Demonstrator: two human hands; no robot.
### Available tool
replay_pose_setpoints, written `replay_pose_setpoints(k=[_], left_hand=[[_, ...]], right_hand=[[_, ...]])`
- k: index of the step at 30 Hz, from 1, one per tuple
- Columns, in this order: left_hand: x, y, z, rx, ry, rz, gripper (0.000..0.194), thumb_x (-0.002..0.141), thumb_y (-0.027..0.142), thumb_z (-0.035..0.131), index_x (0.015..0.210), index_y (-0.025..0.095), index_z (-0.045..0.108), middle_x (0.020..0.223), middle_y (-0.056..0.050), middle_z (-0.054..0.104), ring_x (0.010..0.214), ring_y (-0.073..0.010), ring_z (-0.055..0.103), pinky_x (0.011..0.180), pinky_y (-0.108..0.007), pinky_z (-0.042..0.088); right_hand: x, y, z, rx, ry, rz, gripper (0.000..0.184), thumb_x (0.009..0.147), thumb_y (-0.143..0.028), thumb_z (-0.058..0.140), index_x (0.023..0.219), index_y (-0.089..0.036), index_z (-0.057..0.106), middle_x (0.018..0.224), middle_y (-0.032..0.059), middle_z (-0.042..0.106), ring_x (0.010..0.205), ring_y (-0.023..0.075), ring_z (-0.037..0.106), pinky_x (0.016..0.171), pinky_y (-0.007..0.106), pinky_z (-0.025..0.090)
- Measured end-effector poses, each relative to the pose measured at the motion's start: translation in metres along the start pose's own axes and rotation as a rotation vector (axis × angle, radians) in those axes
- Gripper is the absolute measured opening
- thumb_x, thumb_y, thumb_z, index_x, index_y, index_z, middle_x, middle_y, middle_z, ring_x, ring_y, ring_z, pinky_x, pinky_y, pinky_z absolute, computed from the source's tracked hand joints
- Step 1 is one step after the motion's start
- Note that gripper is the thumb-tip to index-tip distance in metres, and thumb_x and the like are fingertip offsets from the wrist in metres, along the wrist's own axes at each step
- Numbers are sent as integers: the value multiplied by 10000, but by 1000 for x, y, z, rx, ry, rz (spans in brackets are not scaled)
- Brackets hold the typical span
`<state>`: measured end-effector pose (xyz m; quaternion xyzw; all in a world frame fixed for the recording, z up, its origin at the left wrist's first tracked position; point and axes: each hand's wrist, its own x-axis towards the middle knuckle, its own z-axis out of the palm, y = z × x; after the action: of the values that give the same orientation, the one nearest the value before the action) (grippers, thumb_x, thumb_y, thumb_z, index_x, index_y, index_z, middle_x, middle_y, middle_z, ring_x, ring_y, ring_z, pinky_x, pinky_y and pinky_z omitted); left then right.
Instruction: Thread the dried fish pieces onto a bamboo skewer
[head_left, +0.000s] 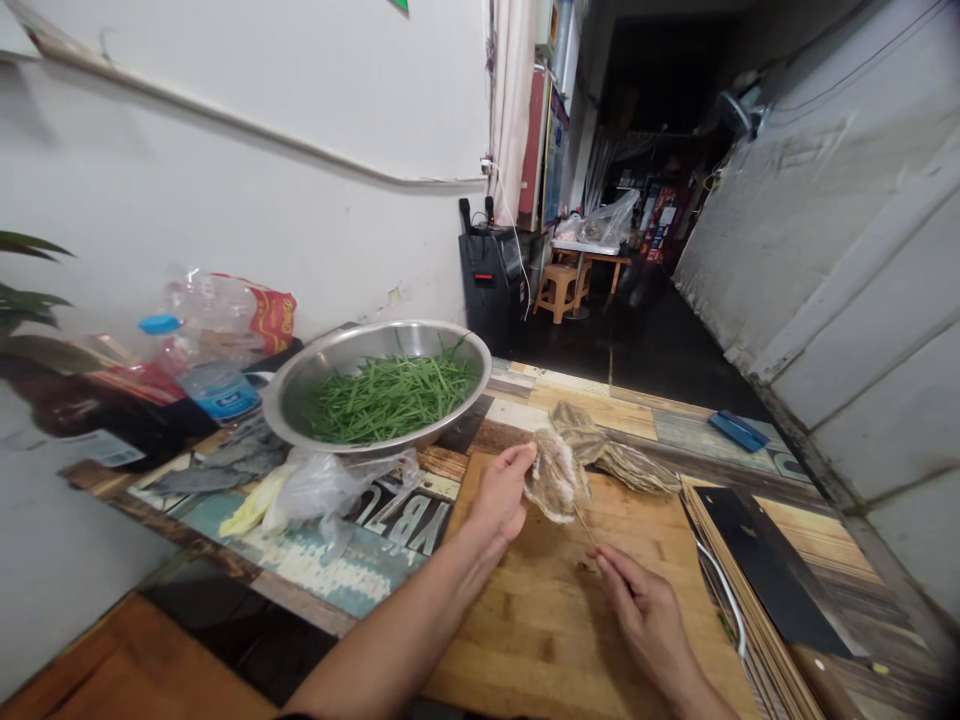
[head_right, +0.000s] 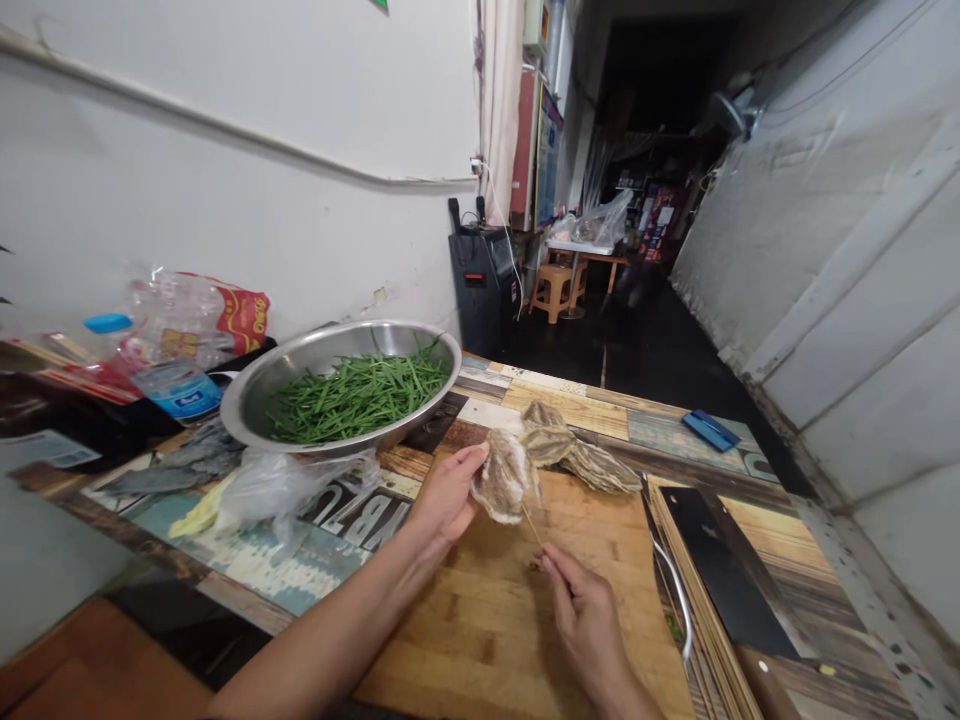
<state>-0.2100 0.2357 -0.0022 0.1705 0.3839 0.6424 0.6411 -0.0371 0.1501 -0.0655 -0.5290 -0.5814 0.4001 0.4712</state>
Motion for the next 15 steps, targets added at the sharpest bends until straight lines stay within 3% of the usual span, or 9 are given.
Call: replay_pose_setpoints(k=[1, 3, 5, 6, 8, 11, 13, 15], left_hand=[[0, 0, -1, -3, -5, -7, 449, 360, 375, 866, 653, 103, 663, 589, -16, 640, 555, -85, 531, 598, -213, 417], [1, -1, -2, -7, -13, -24, 454, 354, 365, 869, 664, 103, 666, 594, -18, 643, 558, -91, 537, 608, -220, 425], [2, -1, -4, -4, -20, -46, 459, 346, 353, 872, 672, 102, 669, 595, -20, 645, 559, -98, 543, 613, -228, 434], [3, -2, -5, -2, -25, -52, 456, 350, 348, 872, 676, 101, 670, 597, -22, 646, 561, -100, 546, 612, -229, 435], [5, -2, -7, -2, -29, -46, 433, 377, 342, 866, 679, 102, 670, 607, -24, 650, 570, -102, 554, 609, -224, 434], [7, -3, -9, -20, -8, -6, 396, 414, 329, 855, 683, 104, 669, 621, -24, 656, 591, -102, 568, 617, -214, 436], [8, -3, -10, -27, 3, 16, 380, 434, 322, 847, 692, 104, 672, 632, -25, 661, 604, -104, 576, 627, -213, 441], [8, -2, -10, -25, -4, 40, 371, 458, 320, 838, 718, 107, 680, 658, -30, 671, 624, -108, 586, 640, -217, 446]], right_hand=[[0, -5, 0, 85, -51, 105, 392, 754, -498, 630, 933, -159, 712, 711, 73, 707, 629, 171, 663, 592, 247, 552], [1, -15, -1, 286, -239, 355, 415, 728, -532, 649, 918, -164, 681, 463, -35, 528, 344, 77, 443, 348, 179, 387], [2, -22, -2, 454, -419, 544, 418, 708, -550, 661, 890, -175, 646, 397, -108, 344, 266, 25, 202, 279, 157, 215], [2, -24, -3, 491, -455, 579, 418, 703, -555, 662, 879, -177, 636, 399, -120, 305, 268, 17, 156, 278, 154, 183], [4, -25, -5, 423, -398, 518, 410, 720, -551, 646, 875, -170, 643, 400, -115, 307, 281, 22, 194, 295, 150, 202], [7, -17, -7, 97, -166, 223, 387, 759, -499, 624, 894, -144, 701, 416, -47, 466, 365, 75, 430, 384, 170, 373], [7, -11, -8, -97, -40, 8, 342, 770, -444, 620, 892, -146, 734, 589, 45, 659, 541, 144, 611, 547, 226, 507], [7, -6, -10, -208, 16, -145, 295, 790, -392, 599, 897, -161, 748, 827, 97, 732, 742, 201, 685, 714, 278, 547]])
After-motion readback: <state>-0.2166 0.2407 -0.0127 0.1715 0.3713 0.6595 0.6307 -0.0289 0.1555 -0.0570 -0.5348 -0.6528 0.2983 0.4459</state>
